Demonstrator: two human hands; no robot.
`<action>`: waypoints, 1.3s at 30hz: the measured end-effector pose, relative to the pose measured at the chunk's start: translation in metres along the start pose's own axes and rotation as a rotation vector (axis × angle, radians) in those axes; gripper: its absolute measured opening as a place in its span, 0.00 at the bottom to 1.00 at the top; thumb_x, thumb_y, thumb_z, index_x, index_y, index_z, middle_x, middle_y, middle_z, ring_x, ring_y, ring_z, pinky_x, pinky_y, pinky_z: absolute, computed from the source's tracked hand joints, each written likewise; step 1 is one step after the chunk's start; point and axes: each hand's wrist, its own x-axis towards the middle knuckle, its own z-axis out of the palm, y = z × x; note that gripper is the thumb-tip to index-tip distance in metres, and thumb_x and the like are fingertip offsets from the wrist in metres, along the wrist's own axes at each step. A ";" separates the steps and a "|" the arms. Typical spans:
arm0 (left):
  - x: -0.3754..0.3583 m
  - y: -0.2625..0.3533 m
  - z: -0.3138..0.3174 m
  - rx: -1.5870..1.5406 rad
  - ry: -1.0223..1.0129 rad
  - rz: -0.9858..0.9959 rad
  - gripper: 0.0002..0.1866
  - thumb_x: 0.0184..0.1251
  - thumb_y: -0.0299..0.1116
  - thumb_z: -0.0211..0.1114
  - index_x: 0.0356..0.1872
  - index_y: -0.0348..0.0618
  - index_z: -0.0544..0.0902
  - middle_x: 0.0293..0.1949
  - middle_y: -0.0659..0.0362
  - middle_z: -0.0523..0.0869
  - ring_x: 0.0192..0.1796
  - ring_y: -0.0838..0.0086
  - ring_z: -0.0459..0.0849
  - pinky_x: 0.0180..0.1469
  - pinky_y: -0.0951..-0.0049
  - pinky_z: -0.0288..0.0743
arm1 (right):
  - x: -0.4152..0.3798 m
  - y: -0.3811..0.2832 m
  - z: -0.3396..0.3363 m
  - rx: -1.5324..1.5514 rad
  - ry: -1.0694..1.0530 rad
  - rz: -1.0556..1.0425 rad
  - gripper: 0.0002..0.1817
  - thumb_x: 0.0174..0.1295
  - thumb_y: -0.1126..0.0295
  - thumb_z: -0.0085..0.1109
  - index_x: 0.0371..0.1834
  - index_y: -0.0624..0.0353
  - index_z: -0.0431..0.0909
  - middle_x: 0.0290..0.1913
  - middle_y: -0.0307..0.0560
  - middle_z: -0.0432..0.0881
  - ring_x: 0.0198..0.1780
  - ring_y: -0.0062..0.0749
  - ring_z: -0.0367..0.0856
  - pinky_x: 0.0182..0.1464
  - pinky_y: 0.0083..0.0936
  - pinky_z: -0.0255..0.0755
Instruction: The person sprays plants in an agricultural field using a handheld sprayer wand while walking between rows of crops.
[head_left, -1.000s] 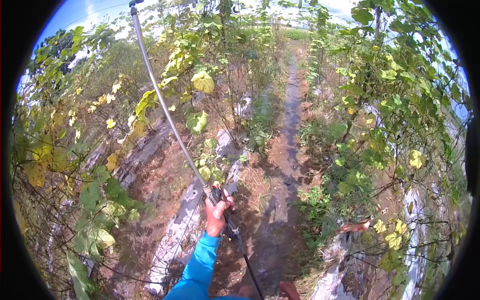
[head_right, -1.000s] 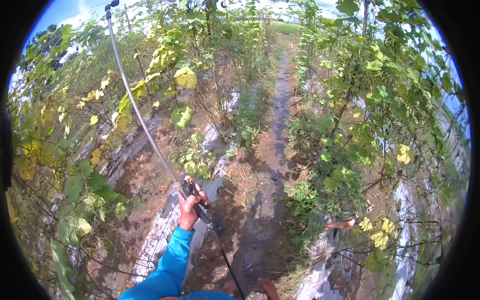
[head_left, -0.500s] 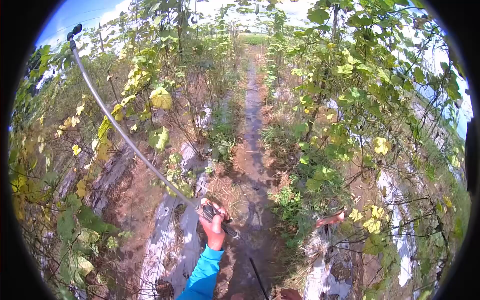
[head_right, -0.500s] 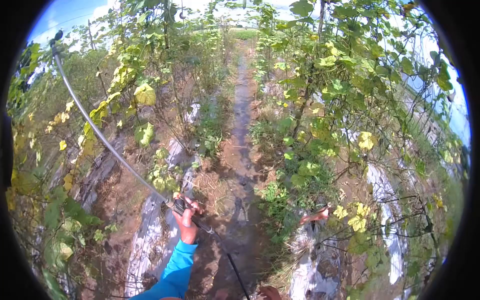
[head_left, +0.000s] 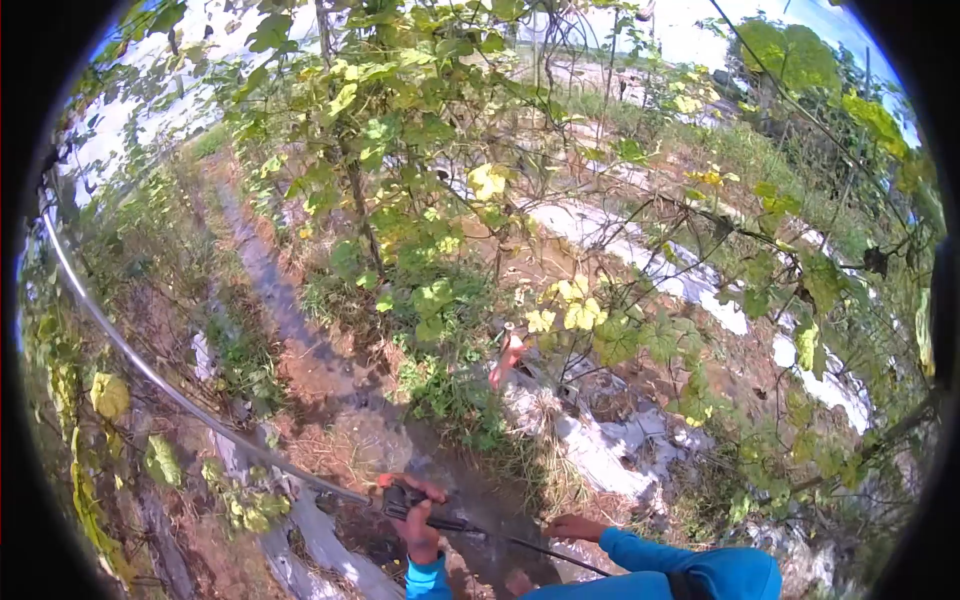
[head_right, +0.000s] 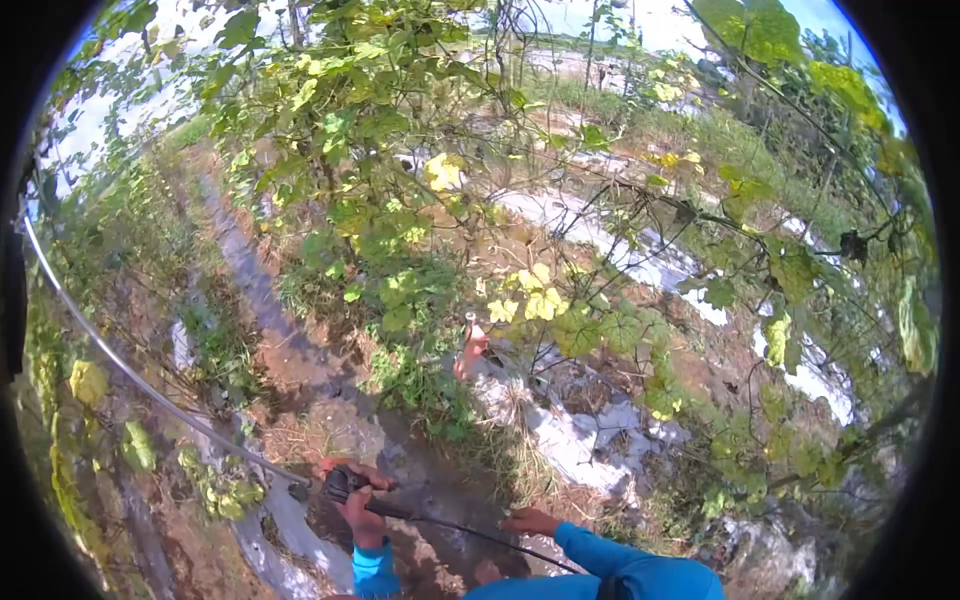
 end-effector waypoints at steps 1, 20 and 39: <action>0.001 -0.008 0.006 0.005 -0.038 -0.035 0.21 0.46 0.26 0.56 0.46 0.41 0.68 0.29 0.53 0.77 0.32 0.66 0.78 0.42 0.60 0.79 | 0.006 0.012 -0.003 -0.028 -0.010 -0.001 0.34 0.59 0.32 0.57 0.46 0.53 0.86 0.36 0.40 0.81 0.37 0.28 0.78 0.35 0.28 0.73; -0.083 -0.121 0.035 0.022 -0.169 -0.374 0.28 0.50 0.30 0.62 0.56 0.43 0.68 0.37 0.55 0.76 0.37 0.68 0.77 0.48 0.63 0.74 | -0.131 0.193 0.017 0.539 0.358 0.587 0.37 0.57 0.30 0.56 0.45 0.56 0.84 0.42 0.43 0.83 0.34 0.32 0.80 0.36 0.36 0.78; 0.010 -0.114 0.175 -0.109 -0.674 -0.143 0.17 0.56 0.24 0.58 0.47 0.41 0.67 0.35 0.54 0.78 0.40 0.69 0.79 0.49 0.63 0.77 | -0.098 0.244 -0.013 0.741 0.350 0.455 0.36 0.53 0.32 0.64 0.51 0.53 0.84 0.41 0.38 0.82 0.29 0.30 0.82 0.32 0.36 0.78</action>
